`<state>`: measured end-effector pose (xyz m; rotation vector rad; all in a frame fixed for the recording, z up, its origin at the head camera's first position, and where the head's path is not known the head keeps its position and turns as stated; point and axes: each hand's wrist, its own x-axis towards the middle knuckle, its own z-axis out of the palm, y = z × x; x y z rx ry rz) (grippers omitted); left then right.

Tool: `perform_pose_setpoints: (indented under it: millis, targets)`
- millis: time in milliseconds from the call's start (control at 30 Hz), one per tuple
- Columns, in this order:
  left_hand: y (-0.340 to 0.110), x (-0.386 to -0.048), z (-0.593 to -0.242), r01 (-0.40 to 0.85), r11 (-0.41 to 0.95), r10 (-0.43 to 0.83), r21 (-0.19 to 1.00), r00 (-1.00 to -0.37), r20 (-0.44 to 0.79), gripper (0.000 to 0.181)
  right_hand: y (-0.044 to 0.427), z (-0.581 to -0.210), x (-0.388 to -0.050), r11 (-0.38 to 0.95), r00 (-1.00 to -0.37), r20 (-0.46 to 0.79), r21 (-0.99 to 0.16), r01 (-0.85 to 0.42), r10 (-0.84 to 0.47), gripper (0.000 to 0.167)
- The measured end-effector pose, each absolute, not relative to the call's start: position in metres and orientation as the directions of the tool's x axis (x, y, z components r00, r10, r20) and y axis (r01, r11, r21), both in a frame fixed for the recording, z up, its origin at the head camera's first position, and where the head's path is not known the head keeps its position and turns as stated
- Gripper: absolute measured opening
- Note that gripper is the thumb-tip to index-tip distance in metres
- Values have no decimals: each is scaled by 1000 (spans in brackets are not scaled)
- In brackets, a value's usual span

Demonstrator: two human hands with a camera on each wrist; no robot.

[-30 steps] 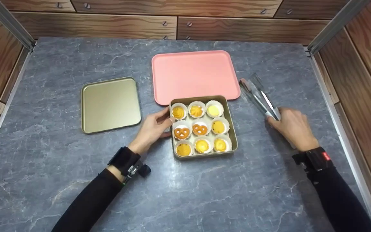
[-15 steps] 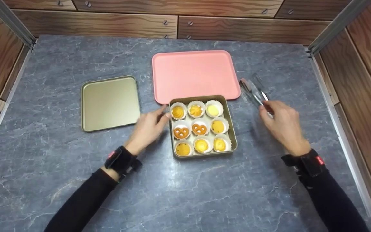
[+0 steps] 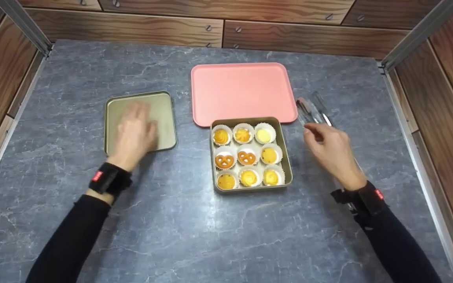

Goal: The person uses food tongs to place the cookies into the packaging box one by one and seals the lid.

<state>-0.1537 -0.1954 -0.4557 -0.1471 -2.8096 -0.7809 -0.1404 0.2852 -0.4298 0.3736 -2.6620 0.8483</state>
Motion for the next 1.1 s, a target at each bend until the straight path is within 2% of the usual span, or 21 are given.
perform_pose_setpoints:
  millis: [167,267,433,533,633,733,867,933,1000,1100]
  targets:
    - [-231,-171,-460,-26,897,-93,441,-987,132,81,283,-433,-136,784,-912,383,-518,-342,-145,23]
    - [-248,-176,-464,-132,896,-170,423,-984,53,85,282,-435,-135,787,-909,390,-509,-347,-148,23]
    - [-269,-177,-470,-198,918,-231,345,-971,56,74,283,-436,-135,787,-906,386,-499,-363,-173,24]
    - [-277,-179,-469,-217,917,-250,336,-967,57,66,284,-436,-134,783,-910,377,-507,-360,-173,24]
    - [-283,-181,-466,-229,910,-252,346,-967,23,59,284,-435,-134,782,-914,368,-515,-351,-168,25]
    - [-287,-184,-464,-242,896,-237,371,-970,-58,44,284,-436,-135,786,-916,367,-514,-344,-161,25]
    - [-294,-187,-459,-298,832,-229,468,-953,-199,26,283,-436,-135,786,-921,357,-520,-333,-154,25]
    - [-296,-187,-455,-338,762,-228,553,-938,-260,27,282,-434,-136,785,-928,343,-529,-322,-149,25]
    - [-298,-187,-450,-380,625,-214,682,-924,-318,32,281,-432,-136,779,-939,317,-552,-297,-133,25]
    - [-299,-189,-440,-427,348,-175,835,-904,-389,56,279,-428,-136,754,-958,266,-607,-251,-104,26]
